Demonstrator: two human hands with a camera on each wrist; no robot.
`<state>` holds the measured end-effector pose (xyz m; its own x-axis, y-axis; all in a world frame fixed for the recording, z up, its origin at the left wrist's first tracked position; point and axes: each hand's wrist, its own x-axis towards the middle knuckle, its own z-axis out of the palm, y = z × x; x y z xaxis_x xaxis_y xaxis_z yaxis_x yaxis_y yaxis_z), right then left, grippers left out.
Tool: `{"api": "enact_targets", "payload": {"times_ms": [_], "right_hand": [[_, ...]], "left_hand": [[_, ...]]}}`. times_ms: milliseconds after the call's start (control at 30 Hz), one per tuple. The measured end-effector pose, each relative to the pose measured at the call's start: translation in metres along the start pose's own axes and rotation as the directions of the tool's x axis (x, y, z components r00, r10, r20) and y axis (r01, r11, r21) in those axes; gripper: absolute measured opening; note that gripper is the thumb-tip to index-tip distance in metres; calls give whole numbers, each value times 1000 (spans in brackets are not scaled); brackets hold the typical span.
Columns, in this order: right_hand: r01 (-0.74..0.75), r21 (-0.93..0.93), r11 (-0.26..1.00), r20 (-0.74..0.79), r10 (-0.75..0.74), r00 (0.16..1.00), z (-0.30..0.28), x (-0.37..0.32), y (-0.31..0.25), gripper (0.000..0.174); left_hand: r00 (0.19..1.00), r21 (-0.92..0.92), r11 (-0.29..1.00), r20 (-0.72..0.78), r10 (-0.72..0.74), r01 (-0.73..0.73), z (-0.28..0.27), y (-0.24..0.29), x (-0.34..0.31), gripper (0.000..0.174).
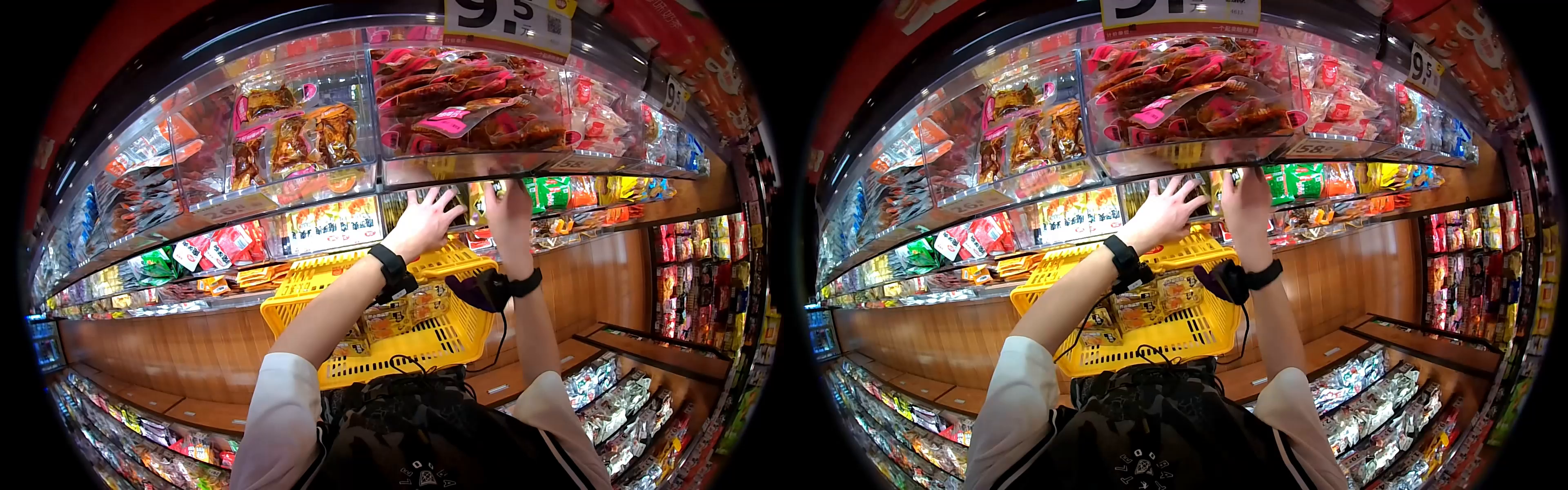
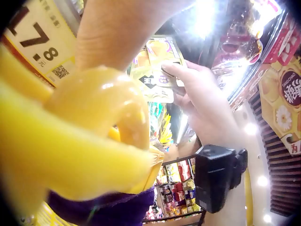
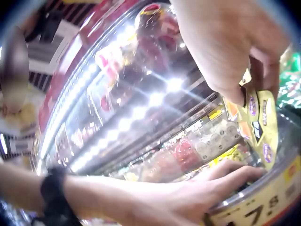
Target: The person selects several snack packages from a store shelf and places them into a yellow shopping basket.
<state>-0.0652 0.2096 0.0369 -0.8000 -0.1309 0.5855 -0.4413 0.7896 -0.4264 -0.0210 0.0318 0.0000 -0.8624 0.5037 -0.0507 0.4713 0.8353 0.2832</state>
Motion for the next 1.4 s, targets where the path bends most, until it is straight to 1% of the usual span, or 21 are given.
{"api": "enact_targets", "payload": {"times_ms": [33, 100, 133, 167, 233, 367, 400, 500, 533, 700, 900, 1000, 1033, 1100, 1167, 1200, 1233, 1267, 1333, 1367, 1400], "right_hand": [[1, -1, 1000, 0, -1, 1000, 8, 3, 2, 19], [-43, -286, 957, 342, 144, 929, 20, 4, 6, 14], [80, -249, 965, 239, -19, 971, 30, -2, 9, 10], [80, -250, 965, 238, -19, 971, 36, -7, 14, 10], [185, -263, 947, 384, -73, 920, 38, -10, 11, 9], [153, -208, 966, 543, -16, 840, 54, -16, 26, 13], [198, -187, 962, 634, -36, 773, 54, -15, 26, 14], [185, -86, 979, 680, -78, 730, 43, -14, 23, 15], [308, -27, 951, 678, -209, 705, 42, -15, 31, 13], [265, -76, 961, 705, -136, 696, 29, -10, 29, 11], [345, 33, 938, 677, -275, 683, 9, -7, 23, 10], [174, -256, 951, 737, 75, 672, -7, 1, -4, 10], [136, -271, 953, 729, 111, 676, -15, 4, -16, 13], [199, -150, 968, 682, -45, 730, -44, 7, -36, 27], [-202, 234, 951, 845, -96, 527, -71, 5, -52, 28], [-407, 197, 892, 951, -73, 302, -84, 2, -68, 28], [-436, 135, 890, 991, -126, 50, -92, 2, -85, 29], [-441, 297, 847, 948, -318, 26, -81, -22, -79, 27], [-289, 318, 903, 931, -356, -86, -50, -73, -70, 26], [-181, 398, 899, 917, -386, 103, -39, -107, -63, 25], [-108, 326, 939, 944, -317, 92, -16, -143, -52, 25]], "left_hand": [[1000, -9, 1000, -13, 5, -5, 0, 0, 0, 69], [1000, -5, 1000, -21, 5, -5, 0, 0, 0, 68], [1000, 1, 1000, -27, 7, -7, 0, 0, 0, 68], [1000, 1, 1000, -27, 8, -8, 0, 1, 0, 68], [998, 9, 1000, -56, 8, -8, 3, 0, 0, 66], [997, 10, 1000, -69, 26, -25, 7, -3, -1, 66], [996, 19, 1000, -80, 25, -23, 7, -3, -1, 69], [991, -11, 1000, -134, 21, -23, 6, -4, -2, 75], [985, -51, 998, -172, 14, -23, 5, -4, -3, 79], [989, -49, 998, -147, 28, -36, -5, -3, -5, 91], [994, -27, 999, -104, 41, -44, -1, -3, -1, 93], [996, -18, 998, -79, 51, -52, 4, -6, 2, 89], [996, 6, 998, -61, 60, -60, 4, -6, 2, 87], [997, 10, 998, -47, 55, -54, 6, -6, 3, 84], [995, -5, 997, -70, 74, -74, 10, -7, 4, 82], [995, -25, 997, -72, 71, -73, 8, -6, 3, 81], [995, -28, 997, -67, 70, -72, 9, -5, 2, 81], [996, -9, 998, -56, 68, -69, 8, -5, 3, 81], [997, 1, 998, -44, 67, -67, 7, -5, 3, 80], [997, 0, 998, -44, 65, -65, 7, -5, 3, 80], [997, -1, 998, -44, 65, -66, 6, -5, 3, 80]]}}
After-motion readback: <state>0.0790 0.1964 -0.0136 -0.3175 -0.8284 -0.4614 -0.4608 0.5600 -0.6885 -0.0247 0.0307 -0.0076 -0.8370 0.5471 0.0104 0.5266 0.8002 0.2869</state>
